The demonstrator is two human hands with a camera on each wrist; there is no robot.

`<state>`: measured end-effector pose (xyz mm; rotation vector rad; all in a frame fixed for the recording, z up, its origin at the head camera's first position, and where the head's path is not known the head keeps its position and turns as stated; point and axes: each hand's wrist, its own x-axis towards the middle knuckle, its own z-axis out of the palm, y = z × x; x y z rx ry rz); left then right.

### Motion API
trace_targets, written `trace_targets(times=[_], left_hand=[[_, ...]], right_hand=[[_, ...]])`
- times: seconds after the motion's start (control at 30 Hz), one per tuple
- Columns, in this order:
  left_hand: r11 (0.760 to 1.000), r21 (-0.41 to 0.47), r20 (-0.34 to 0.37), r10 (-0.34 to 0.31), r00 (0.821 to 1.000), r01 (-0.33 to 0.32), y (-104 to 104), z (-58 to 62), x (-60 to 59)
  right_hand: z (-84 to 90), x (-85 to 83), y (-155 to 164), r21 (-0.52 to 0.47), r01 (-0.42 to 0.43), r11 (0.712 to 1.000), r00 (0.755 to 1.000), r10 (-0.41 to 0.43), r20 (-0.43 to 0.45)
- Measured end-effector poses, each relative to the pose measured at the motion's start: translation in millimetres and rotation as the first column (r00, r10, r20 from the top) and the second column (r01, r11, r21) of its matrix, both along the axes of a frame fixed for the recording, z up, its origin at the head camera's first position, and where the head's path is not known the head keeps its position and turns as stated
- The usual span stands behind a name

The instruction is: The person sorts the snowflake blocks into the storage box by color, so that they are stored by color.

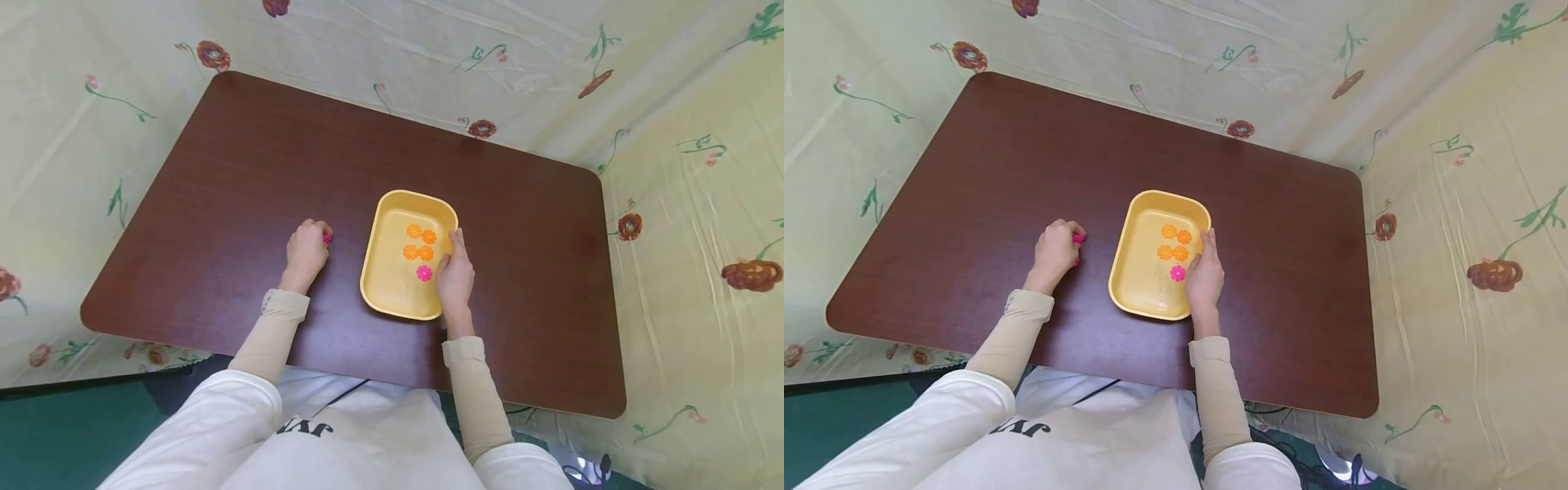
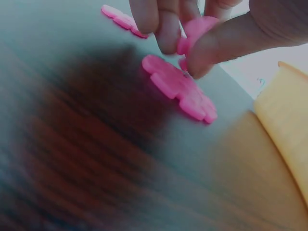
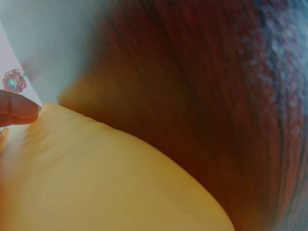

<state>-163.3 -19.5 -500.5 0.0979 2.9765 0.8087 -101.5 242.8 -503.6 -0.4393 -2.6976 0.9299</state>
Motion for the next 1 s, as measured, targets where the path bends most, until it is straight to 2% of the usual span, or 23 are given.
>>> trace_targets(times=[0.23,0.4,0.6,0.77,1.0], left_hand=[[1.000,0.021,0.024,0.009,1.000,-0.010,-2.7,4.0,-2.3],[1.000,0.026,0.016,0.013,1.000,-0.013,-1.9,12.7,-3.8],[0.999,0.036,-0.037,0.009,0.999,-0.008,5.4,31.7,-7.7],[0.998,0.058,-0.074,-0.006,0.997,0.011,19.2,49.9,-9.2],[0.994,0.071,-0.103,-0.080,0.991,0.088,47.6,71.9,-9.3]], right_hand=[[0.2,0.3,0.5,0.004,-0.003,1.000,1.000,0.003,0.009],[1.3,0.5,0.3,0.005,-0.005,1.000,1.000,0.005,0.007],[0.9,0.4,0.1,0.007,-0.006,1.000,1.000,0.006,-0.002],[-0.4,0.0,0.0,0.007,-0.004,1.000,1.000,0.004,-0.006],[0.9,0.5,-0.5,0.001,0.001,1.000,1.000,-0.001,0.006]])
